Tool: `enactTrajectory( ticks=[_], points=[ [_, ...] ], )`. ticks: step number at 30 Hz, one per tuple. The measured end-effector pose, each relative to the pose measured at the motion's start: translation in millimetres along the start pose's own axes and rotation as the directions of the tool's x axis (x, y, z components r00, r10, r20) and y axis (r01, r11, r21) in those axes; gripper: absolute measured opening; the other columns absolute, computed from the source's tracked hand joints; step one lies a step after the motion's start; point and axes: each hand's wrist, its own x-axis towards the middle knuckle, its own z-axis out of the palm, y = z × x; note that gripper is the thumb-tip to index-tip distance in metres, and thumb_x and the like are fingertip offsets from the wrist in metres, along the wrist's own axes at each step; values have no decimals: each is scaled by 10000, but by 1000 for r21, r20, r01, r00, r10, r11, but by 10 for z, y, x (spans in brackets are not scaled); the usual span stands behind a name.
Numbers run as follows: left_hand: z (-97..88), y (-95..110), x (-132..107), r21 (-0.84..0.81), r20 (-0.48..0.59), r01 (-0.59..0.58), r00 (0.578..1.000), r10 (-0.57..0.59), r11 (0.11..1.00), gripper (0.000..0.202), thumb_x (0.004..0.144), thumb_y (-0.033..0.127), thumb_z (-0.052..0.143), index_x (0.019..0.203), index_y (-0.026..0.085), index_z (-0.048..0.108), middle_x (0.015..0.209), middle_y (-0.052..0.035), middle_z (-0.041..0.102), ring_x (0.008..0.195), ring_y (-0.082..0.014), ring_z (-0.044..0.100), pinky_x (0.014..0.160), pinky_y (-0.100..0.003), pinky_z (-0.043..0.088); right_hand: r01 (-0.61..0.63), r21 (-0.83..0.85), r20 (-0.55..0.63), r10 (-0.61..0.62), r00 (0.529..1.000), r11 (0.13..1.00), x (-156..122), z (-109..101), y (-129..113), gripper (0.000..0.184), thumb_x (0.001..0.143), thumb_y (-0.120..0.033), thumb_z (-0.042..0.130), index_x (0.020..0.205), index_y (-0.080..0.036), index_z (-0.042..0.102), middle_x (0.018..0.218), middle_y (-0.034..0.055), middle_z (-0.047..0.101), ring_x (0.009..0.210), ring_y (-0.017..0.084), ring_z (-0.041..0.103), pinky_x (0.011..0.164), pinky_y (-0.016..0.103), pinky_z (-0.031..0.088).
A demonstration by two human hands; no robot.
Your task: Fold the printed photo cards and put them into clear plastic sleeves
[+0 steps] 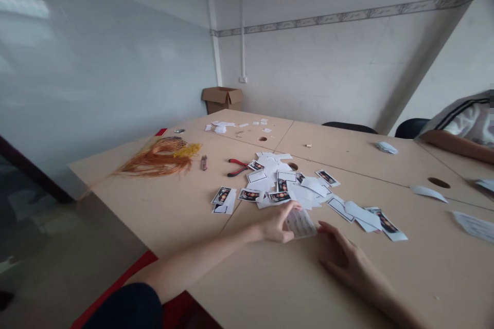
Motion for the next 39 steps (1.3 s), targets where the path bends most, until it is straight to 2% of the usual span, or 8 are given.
enactTrajectory(
  ticks=[5,10,15,19,25,30,35,39],
  points=[
    [-14,52,-4,175,177,-174,974,143,969,734,508,191,686,1178,195,386,1118,-83,490,1005,-248,460,857,-315,361,62,38,-6,-62,998,997,0,-9,28,512,716,-227,469,1208,-211,328,1122,78,540,1001,177,536,819,303,464],
    [33,30,-10,231,134,-246,966,220,941,743,535,219,685,1195,179,345,1159,-101,454,1063,-241,438,903,-315,344,91,40,-44,-90,995,995,14,13,61,457,718,-209,462,1164,-199,358,1118,94,534,996,178,539,790,283,478],
    [71,-70,12,314,99,-432,901,423,846,797,563,255,683,1235,150,268,1216,-152,394,1141,-257,371,976,-340,290,68,20,-43,-67,997,997,6,-13,-11,498,732,-209,449,1211,-191,315,1144,103,521,1035,184,516,850,320,450],
    [75,-91,-7,389,29,-477,862,507,788,828,598,325,673,1261,156,206,1263,-165,337,1191,-263,308,1004,-367,255,107,-54,5,-107,994,993,-46,5,19,546,759,-221,434,1273,-187,254,1140,117,530,990,192,546,791,314,483],
    [98,53,-45,437,128,-407,911,392,802,622,671,334,624,1224,234,357,1266,-122,365,1189,-249,315,989,-371,276,312,-63,42,-309,950,948,-59,-28,13,484,794,-174,385,1268,-221,304,1178,102,500,1007,189,536,796,298,486],
    [134,77,-61,407,90,-340,938,334,848,415,770,207,492,1180,252,443,1101,-104,431,1044,-219,437,857,-308,407,340,-30,117,-334,935,940,-17,-90,-92,404,795,-144,363,1181,-239,430,1215,75,446,1025,167,517,837,290,469],
    [170,61,-60,279,-109,-262,947,302,924,182,805,197,424,972,227,490,903,-34,471,849,-158,480,788,-269,400,335,-83,41,-332,942,939,-34,-42,-19,465,773,-94,342,1223,-203,377,1249,107,389,1054,178,490,826,298,474],
    [194,14,7,-66,-292,-121,951,97,990,163,742,249,530,747,194,377,741,28,422,724,-121,470,684,-231,391,336,-70,70,-332,941,939,-32,-15,-2,454,779,-91,326,1216,-202,378,1245,115,377,1039,168,494,818,293,473]
  ],
)
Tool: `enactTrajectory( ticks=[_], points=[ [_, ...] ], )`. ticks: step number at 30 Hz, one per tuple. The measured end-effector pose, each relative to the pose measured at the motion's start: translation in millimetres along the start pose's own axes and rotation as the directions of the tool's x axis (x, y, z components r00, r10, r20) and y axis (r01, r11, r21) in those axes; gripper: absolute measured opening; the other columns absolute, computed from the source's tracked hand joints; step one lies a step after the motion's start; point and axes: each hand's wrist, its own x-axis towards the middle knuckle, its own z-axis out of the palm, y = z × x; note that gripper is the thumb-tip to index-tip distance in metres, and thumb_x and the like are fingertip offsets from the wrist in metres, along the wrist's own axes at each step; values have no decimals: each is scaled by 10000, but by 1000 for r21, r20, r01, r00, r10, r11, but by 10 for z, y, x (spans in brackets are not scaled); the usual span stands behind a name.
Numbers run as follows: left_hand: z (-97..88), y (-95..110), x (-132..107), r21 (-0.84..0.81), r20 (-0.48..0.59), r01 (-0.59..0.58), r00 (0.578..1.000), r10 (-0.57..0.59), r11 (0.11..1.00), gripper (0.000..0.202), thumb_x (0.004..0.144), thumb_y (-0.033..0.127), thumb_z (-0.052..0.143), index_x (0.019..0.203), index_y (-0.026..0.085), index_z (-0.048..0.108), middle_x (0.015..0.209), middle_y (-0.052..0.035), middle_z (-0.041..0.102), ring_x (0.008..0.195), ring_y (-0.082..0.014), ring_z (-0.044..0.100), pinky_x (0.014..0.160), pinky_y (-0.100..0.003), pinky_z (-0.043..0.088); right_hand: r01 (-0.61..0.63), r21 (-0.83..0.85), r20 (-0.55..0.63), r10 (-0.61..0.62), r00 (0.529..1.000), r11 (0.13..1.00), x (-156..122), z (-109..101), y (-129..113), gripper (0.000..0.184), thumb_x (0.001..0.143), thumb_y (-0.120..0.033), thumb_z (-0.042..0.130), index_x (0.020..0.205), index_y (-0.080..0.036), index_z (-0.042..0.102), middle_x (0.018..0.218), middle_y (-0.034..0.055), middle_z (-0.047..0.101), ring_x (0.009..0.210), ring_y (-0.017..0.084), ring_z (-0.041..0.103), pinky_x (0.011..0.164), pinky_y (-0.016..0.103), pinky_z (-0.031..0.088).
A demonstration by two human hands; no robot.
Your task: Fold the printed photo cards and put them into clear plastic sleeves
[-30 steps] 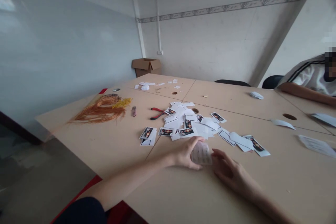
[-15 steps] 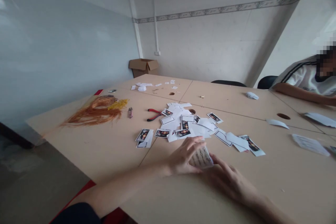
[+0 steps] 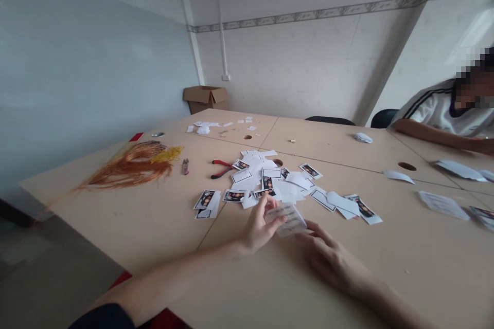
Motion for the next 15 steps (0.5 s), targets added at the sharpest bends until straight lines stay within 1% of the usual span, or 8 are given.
enactTrajectory(
  ticks=[2,3,6,8,10,12,14,15],
  points=[
    [12,-32,30,-114,0,76,997,-77,991,230,717,257,558,707,188,338,718,41,395,681,-100,468,638,-207,388,2,0,35,-2,999,1000,14,-3,-17,453,786,-104,334,1225,-210,372,1212,112,408,1033,168,493,829,303,464],
    [15,-44,42,-146,6,99,995,-99,984,242,706,256,570,722,189,338,723,44,397,668,-93,470,620,-199,388,-3,-2,43,3,999,1000,20,-7,-27,458,787,-109,339,1232,-214,363,1194,110,426,1036,172,489,836,311,460],
    [18,-55,57,-214,68,168,985,-157,962,327,682,260,605,897,205,366,786,34,464,656,-92,495,589,-199,399,-32,7,18,32,999,999,26,-31,-43,466,790,-117,343,1245,-213,341,1190,110,433,1035,176,492,838,311,459],
    [23,-51,52,-230,129,218,973,-192,949,336,679,262,611,943,187,416,806,12,516,681,-107,519,605,-211,410,-55,30,-5,55,998,998,22,-50,-34,449,790,-119,343,1231,-203,351,1222,110,405,1056,176,481,855,303,452],
    [36,-51,41,-220,166,240,964,-206,946,267,670,245,618,888,157,490,789,-2,549,714,-124,536,637,-221,419,-80,47,-39,82,996,996,15,-59,-11,431,787,-124,350,1212,-193,361,1250,111,378,1086,183,460,877,311,438],
    [51,-58,33,-220,187,254,959,-215,942,232,654,223,629,850,145,533,753,-1,567,712,-132,548,631,-220,426,-117,62,-77,121,990,991,10,-51,22,434,780,-127,362,1209,-192,347,1268,114,353,1099,189,448,885,327,431],
    [56,-66,40,-228,208,272,952,-226,935,288,649,214,632,916,150,545,783,-13,594,721,-144,565,620,-224,440,-148,80,-104,156,982,986,9,-32,55,450,779,-130,371,1221,-194,316,1281,122,328,1095,189,449,880,336,433],
    [53,-70,50,-231,216,279,949,-231,932,331,652,219,632,964,153,542,836,-31,607,746,-156,573,629,-235,450,-157,89,-109,167,980,984,10,-21,69,455,780,-133,374,1225,-195,307,1285,125,320,1094,189,450,879,339,433]
  ],
)
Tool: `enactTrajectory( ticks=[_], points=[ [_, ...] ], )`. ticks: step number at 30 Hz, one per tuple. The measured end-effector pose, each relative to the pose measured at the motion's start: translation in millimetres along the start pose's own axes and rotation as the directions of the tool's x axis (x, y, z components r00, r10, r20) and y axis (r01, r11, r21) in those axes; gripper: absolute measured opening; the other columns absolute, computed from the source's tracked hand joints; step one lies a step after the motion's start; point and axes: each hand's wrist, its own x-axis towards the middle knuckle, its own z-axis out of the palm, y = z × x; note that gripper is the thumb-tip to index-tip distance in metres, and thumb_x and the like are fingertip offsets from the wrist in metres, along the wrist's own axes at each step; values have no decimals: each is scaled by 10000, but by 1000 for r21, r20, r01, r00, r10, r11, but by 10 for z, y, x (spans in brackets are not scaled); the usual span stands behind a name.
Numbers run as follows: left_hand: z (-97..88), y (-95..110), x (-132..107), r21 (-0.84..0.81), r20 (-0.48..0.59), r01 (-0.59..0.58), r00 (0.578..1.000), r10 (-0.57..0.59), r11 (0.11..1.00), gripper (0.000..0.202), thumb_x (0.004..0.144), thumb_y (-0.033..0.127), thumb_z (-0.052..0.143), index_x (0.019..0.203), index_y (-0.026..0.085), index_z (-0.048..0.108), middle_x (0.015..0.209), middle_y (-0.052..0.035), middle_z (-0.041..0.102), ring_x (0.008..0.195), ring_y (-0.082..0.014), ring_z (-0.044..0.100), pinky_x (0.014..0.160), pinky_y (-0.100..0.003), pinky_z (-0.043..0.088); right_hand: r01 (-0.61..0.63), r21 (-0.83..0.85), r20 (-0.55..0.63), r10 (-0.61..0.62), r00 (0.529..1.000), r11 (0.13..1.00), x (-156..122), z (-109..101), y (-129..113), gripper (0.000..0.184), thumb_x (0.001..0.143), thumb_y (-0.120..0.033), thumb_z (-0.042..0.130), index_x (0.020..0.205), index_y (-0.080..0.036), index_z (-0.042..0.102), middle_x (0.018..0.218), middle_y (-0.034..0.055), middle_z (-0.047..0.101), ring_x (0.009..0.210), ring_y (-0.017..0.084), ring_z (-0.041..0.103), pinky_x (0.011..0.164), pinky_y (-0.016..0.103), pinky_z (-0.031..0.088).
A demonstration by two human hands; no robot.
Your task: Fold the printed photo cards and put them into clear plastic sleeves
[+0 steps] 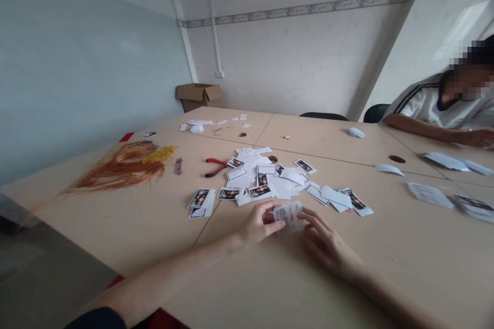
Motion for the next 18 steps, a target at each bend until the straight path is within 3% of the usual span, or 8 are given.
enactTrajectory(
  ticks=[5,9,13,16,18],
  points=[
    [-55,19,65,-23,52,-18,998,19,1000,362,727,325,568,1040,143,558,1066,-97,582,980,-215,524,828,-310,428,-25,63,-21,26,999,998,26,17,28,449,783,-137,380,1223,-197,316,1277,127,329,1065,190,476,861,337,446],
    [-60,19,82,-50,142,-9,990,16,999,382,801,381,450,1023,97,576,974,-119,623,905,-233,565,816,-367,434,-62,115,-54,68,996,991,42,14,17,453,775,-129,386,1216,-211,323,1302,114,296,935,145,550,792,283,490],
    [-40,36,80,-28,138,-3,990,7,1000,368,820,356,427,1050,104,565,999,-104,622,912,-225,565,831,-367,429,-54,11,-94,55,994,998,33,42,19,390,760,-131,407,1144,-180,362,1324,142,258,808,119,584,735,268,514],
    [-34,39,54,72,106,-24,994,17,997,345,829,337,412,1061,133,565,1051,-75,612,1015,-220,522,904,-353,391,33,-86,-116,-43,992,996,24,71,38,289,754,-127,421,1042,-152,403,1279,155,334,958,168,547,746,254,512],
    [-37,17,1,181,66,-30,998,18,983,330,838,337,381,1071,186,560,1051,-47,617,992,-197,545,878,-330,424,103,-147,-115,-120,986,984,20,92,47,291,755,-141,442,1042,-152,398,1241,144,394,1110,206,445,789,252,496]
  ],
)
